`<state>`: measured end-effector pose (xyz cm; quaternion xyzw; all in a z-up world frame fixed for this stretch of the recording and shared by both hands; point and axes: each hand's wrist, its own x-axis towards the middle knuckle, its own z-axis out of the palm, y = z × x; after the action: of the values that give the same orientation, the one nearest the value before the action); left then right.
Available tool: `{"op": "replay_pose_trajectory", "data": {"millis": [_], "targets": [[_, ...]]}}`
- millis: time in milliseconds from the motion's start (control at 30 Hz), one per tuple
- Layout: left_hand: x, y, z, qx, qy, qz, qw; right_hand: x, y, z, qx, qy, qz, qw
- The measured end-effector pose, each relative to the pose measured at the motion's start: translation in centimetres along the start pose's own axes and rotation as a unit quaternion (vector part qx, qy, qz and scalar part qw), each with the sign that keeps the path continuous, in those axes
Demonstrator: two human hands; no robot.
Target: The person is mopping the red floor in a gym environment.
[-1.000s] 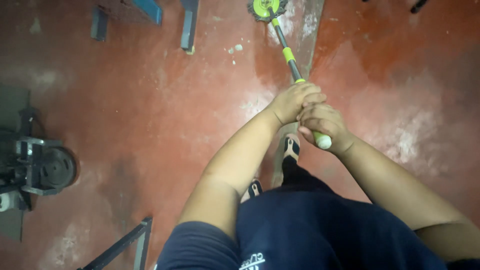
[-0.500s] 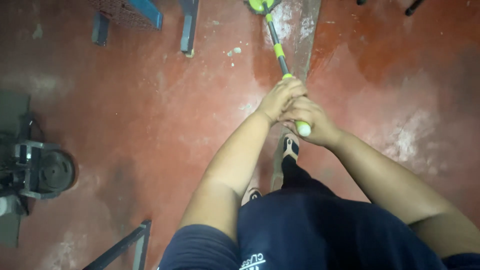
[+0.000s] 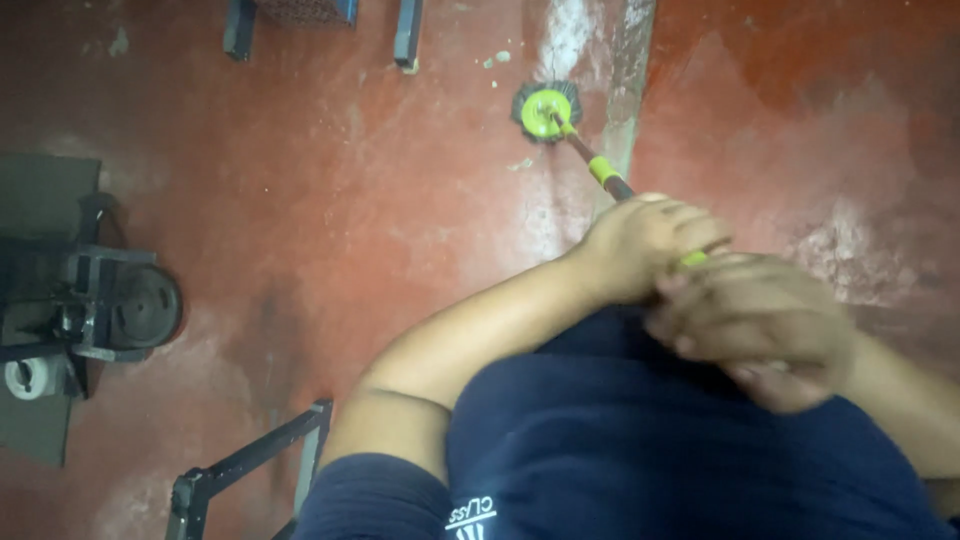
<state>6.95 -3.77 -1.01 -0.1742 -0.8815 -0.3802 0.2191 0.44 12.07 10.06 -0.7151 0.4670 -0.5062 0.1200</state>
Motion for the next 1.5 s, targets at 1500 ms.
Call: {"op": "replay_pose_trajectory", "data": {"millis": [1500], "targets": [[17.1,-30.9,4.6,0.117,0.080,-0.192,0.971,0.1,36.1,-14.8,0.039,0.019,0.076,0.996]]}}
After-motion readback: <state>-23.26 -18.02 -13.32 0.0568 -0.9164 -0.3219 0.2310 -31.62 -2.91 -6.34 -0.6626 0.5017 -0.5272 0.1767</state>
